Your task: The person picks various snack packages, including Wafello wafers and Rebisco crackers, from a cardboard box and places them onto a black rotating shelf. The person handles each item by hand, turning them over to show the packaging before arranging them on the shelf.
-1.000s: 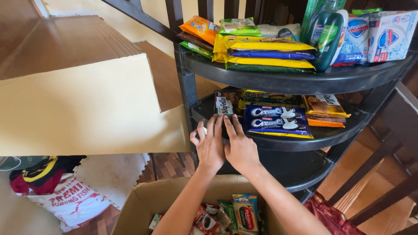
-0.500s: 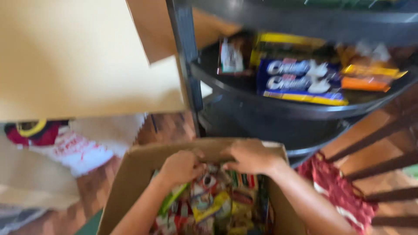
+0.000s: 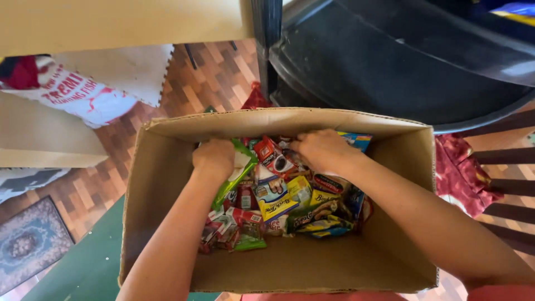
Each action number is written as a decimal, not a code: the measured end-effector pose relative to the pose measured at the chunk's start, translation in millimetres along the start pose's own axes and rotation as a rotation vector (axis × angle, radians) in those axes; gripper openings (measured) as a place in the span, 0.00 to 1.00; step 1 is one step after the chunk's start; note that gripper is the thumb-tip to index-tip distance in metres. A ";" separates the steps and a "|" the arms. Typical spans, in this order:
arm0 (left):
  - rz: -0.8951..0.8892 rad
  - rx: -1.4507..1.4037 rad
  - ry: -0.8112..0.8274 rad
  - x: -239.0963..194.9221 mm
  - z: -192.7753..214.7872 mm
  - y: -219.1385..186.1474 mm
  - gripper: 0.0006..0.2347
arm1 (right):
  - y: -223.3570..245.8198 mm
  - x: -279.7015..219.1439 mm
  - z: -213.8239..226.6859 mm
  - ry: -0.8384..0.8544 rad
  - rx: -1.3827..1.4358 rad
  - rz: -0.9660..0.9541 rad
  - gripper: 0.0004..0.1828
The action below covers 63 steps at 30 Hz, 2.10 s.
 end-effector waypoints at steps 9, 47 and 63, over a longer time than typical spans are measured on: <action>0.183 -0.092 0.271 -22.3 -26.0 5.1 0.62 | -2.1 -1.0 -17.3 0.244 -0.001 -0.061 0.15; -0.352 -1.061 0.290 -80.7 40.4 -49.6 0.32 | -14.2 -106.6 62.6 -0.339 1.403 -0.498 0.18; -0.589 -1.261 -0.438 -122.4 97.5 -59.4 0.20 | -19.3 -97.3 31.6 -0.866 1.229 -0.568 0.23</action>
Point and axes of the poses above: each hand's wrist, its own x-axis towards the middle knuckle, its own z-axis out of the back of the hand, y = z × x, the point moved 9 cm from there along x, towards the middle knuckle, and after that the axes turned 14 degrees about -x, right-handed, at the moved point
